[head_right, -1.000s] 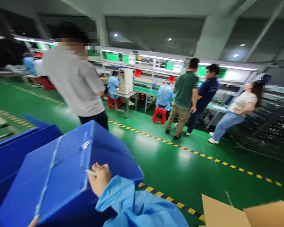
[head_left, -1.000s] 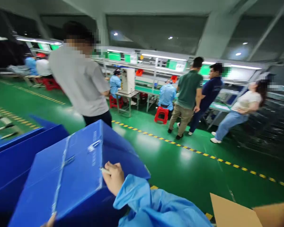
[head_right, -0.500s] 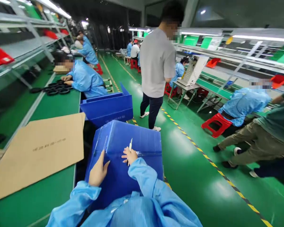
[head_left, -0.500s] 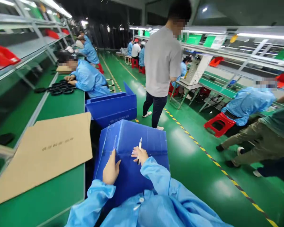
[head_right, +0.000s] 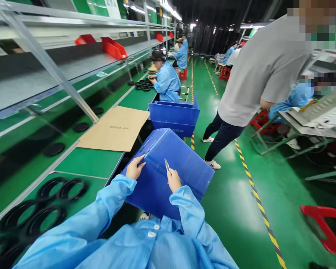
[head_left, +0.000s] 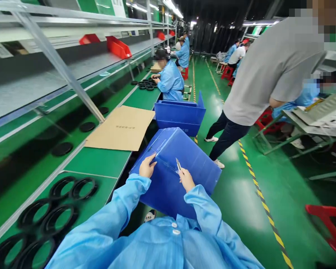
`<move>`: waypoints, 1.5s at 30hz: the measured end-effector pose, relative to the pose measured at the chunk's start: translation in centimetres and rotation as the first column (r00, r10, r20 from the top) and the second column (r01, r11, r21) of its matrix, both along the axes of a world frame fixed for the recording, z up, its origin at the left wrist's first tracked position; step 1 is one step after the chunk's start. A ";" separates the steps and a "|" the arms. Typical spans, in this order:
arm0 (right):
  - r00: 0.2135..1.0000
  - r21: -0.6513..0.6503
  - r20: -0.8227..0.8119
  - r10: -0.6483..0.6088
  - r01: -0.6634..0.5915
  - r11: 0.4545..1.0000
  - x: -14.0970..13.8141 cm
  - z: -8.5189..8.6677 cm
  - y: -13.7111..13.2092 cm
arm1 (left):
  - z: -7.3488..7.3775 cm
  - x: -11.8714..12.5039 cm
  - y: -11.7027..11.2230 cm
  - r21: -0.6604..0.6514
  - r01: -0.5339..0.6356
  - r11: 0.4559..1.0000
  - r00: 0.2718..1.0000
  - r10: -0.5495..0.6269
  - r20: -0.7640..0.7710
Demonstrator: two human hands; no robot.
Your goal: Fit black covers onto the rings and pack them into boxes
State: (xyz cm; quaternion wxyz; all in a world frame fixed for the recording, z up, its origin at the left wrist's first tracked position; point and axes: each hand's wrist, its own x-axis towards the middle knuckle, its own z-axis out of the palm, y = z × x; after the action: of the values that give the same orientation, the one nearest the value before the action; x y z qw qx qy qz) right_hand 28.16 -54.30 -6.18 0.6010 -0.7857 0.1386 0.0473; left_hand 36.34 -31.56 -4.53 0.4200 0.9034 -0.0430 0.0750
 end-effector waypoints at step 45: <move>0.861 -0.668 -0.428 0.273 -0.505 0.547 -8.6 -14.1 -20.6 | 0.6 7.3 -2.9 0.013 -0.311 0.950 0.949 0.310 0.057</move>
State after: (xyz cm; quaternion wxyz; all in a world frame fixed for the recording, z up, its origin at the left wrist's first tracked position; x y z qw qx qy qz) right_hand 19.59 -74.91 -20.29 0.1621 -0.9594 0.0473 0.2260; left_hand 43.67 -34.47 -3.92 0.3918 0.9010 0.0876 0.1642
